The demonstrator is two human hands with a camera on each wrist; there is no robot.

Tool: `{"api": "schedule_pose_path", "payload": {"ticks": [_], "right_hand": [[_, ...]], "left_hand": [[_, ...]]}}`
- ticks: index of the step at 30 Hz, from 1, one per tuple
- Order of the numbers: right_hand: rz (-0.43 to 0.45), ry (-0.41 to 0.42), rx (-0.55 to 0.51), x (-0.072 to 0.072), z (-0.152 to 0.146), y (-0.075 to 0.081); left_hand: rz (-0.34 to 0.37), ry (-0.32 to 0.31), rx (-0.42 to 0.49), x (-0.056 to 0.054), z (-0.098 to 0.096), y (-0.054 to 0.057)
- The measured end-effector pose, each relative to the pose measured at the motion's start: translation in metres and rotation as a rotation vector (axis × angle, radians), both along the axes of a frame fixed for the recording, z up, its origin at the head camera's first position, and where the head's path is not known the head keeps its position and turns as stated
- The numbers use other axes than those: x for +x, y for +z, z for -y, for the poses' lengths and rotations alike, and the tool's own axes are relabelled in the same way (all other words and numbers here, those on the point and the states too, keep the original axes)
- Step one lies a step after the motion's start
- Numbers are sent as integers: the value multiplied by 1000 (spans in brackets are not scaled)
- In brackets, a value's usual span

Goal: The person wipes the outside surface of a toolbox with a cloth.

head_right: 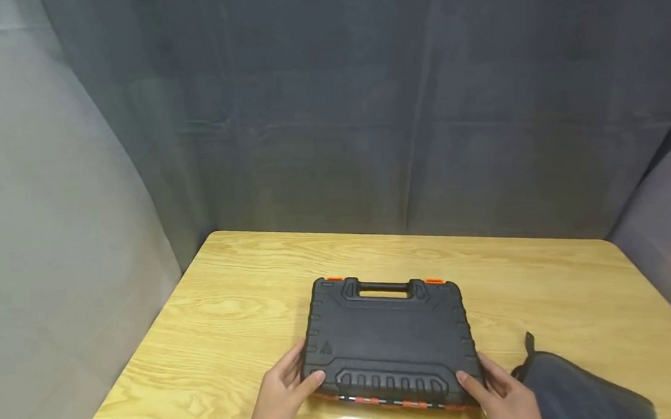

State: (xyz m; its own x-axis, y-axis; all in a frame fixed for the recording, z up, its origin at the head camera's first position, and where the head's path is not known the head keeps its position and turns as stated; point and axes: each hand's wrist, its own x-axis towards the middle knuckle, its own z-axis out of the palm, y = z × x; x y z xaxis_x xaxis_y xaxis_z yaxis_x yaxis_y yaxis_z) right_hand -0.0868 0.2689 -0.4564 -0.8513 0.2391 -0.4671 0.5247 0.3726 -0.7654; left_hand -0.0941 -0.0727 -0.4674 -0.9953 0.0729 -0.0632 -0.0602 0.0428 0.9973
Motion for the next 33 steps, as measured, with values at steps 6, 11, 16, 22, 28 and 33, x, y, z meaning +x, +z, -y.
{"api": "schedule_pose_path", "payload": {"ticks": [6,11,16,22,28,33], "right_hand": [[8,5,-62,-4,-6,-4],[15,-11,-111,-3,-7,-11],[11,-10,-138,-2,-7,-16],[12,-30,-120,-4,-8,-21],[16,-72,-122,-5,-7,-24],[36,-45,-110,-4,-8,-24]], "left_hand": [[52,32,4,2,-4,2],[82,49,-11,5,-4,-3],[74,46,-1,6,-3,-6],[65,41,9,4,-2,-7],[81,36,6,3,-2,-7],[88,-5,13,-1,-4,-5]]}}
